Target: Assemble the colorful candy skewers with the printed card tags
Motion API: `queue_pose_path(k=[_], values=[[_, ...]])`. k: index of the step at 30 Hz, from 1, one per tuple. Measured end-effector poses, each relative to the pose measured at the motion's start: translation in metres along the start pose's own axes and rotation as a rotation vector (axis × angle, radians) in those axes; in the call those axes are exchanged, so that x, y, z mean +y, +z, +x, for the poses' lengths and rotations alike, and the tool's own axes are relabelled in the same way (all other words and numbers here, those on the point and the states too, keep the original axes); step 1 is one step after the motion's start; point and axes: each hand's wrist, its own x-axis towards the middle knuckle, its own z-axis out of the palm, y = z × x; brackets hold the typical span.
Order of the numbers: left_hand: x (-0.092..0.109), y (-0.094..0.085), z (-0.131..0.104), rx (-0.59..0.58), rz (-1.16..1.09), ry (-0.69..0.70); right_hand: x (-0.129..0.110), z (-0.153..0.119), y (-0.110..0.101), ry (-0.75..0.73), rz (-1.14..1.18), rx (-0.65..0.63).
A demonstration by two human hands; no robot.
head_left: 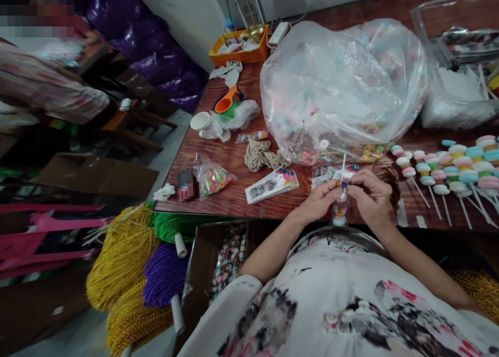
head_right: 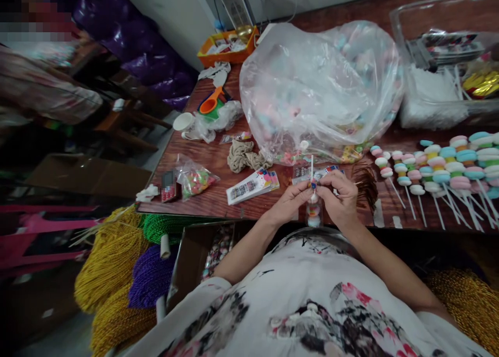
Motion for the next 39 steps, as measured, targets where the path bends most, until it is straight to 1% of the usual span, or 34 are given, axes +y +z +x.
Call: queue_pose_path(k=[3,4,5,6,7,8,9,10,11,12,14,16,17,18,19,21,22,23,24,25,26,27,28,29,31,32,33,34,35,36,37,39], values=[[-0.006,-0.001,0.001,-0.023,-0.083,-0.083,0.008,-0.001,-0.001,0.111,0.040,0.001],[-0.008,-0.001,0.001,-0.036,-0.125,-0.124,0.010,-0.001,-0.004,0.109,0.017,0.009],[-0.009,0.000,0.001,-0.051,-0.163,-0.164,0.011,0.000,-0.009,0.066,-0.034,0.011],[-0.010,0.000,0.001,-0.069,-0.197,-0.199,0.012,0.001,-0.016,-0.033,-0.112,-0.011],[-0.009,0.000,0.000,-0.090,-0.226,-0.225,0.011,0.003,-0.023,-0.172,-0.211,-0.061],[-0.008,-0.001,-0.001,-0.116,-0.242,-0.243,0.011,0.006,-0.032,-0.334,-0.319,-0.153],[-0.006,-0.002,-0.002,-0.152,-0.245,-0.259,0.009,0.009,-0.040,-0.481,-0.423,-0.281],[-0.004,-0.004,-0.003,-0.201,-0.233,-0.280,0.008,0.011,-0.047,-0.585,-0.502,-0.411],[-0.001,-0.006,-0.004,-0.266,-0.207,-0.310,0.007,0.013,-0.053,-0.646,-0.550,-0.529],[0.001,-0.008,-0.005,-0.341,-0.168,-0.344,0.005,0.014,-0.058,-0.665,-0.572,-0.620],[0.006,-0.014,-0.008,-0.488,-0.060,-0.409,0.002,0.011,-0.061,-0.657,-0.572,-0.744],[0.010,-0.018,-0.011,-0.595,0.122,-0.425,-0.002,0.003,-0.058,-0.622,-0.607,-0.811],[0.012,-0.019,-0.013,-0.629,0.271,-0.397,-0.003,-0.002,-0.055,-0.580,-0.636,-0.829],[0.014,-0.019,-0.016,-0.643,0.466,-0.336,-0.003,-0.008,-0.051,-0.508,-0.653,-0.834],[0.015,-0.018,-0.019,-0.634,0.698,-0.244,-0.003,-0.013,-0.047,-0.416,-0.647,-0.831],[0.018,-0.013,-0.026,-0.564,1.182,-0.009,0.001,-0.022,-0.039,-0.219,-0.581,-0.838],[0.020,-0.010,-0.029,-0.517,1.379,0.096,0.002,-0.026,-0.036,-0.133,-0.526,-0.845],[0.020,-0.008,-0.031,-0.468,1.520,0.175,0.003,-0.029,-0.033,-0.065,-0.480,-0.822],[0.021,-0.006,-0.032,-0.418,1.597,0.223,0.002,-0.031,-0.032,-0.033,-0.454,-0.760],[0.021,-0.006,-0.033,-0.374,1.606,0.241,0.000,-0.034,-0.031,-0.038,-0.456,-0.670],[0.021,-0.008,-0.032,-0.340,1.547,0.231,-0.003,-0.036,-0.031,-0.072,-0.483,-0.569],[0.020,-0.011,-0.030,-0.326,1.426,0.195,-0.007,-0.037,-0.031,-0.138,-0.536,-0.473],[0.020,-0.014,-0.027,-0.339,1.261,0.133,-0.010,-0.039,-0.033,-0.231,-0.603,-0.409],[0.020,-0.019,-0.023,-0.380,1.074,0.042,-0.013,-0.040,-0.035,-0.327,-0.656,-0.390],[0.019,-0.027,-0.016,-0.507,0.723,-0.193,-0.016,-0.041,-0.039,-0.487,-0.690,-0.439],[0.019,-0.029,-0.013,-0.570,0.599,-0.308,-0.015,-0.041,-0.041,-0.549,-0.681,-0.473],[0.019,-0.031,-0.011,-0.622,0.524,-0.399,-0.012,-0.042,-0.042,-0.596,-0.667,-0.509],[0.019,-0.031,-0.011,-0.661,0.504,-0.445,-0.010,-0.042,-0.043,-0.621,-0.658,-0.544],[0.019,-0.029,-0.011,-0.684,0.544,-0.433,-0.007,-0.042,-0.043,-0.620,-0.659,-0.569],[0.019,-0.026,-0.012,-0.685,0.648,-0.364,-0.004,-0.041,-0.042,-0.592,-0.665,-0.588],[0.019,-0.022,-0.014,-0.654,0.807,-0.253,-0.002,-0.041,-0.041,-0.537,-0.664,-0.601],[0.016,-0.013,-0.020,-0.519,1.182,0.018,0.001,-0.037,-0.039,-0.361,-0.627,-0.627]])
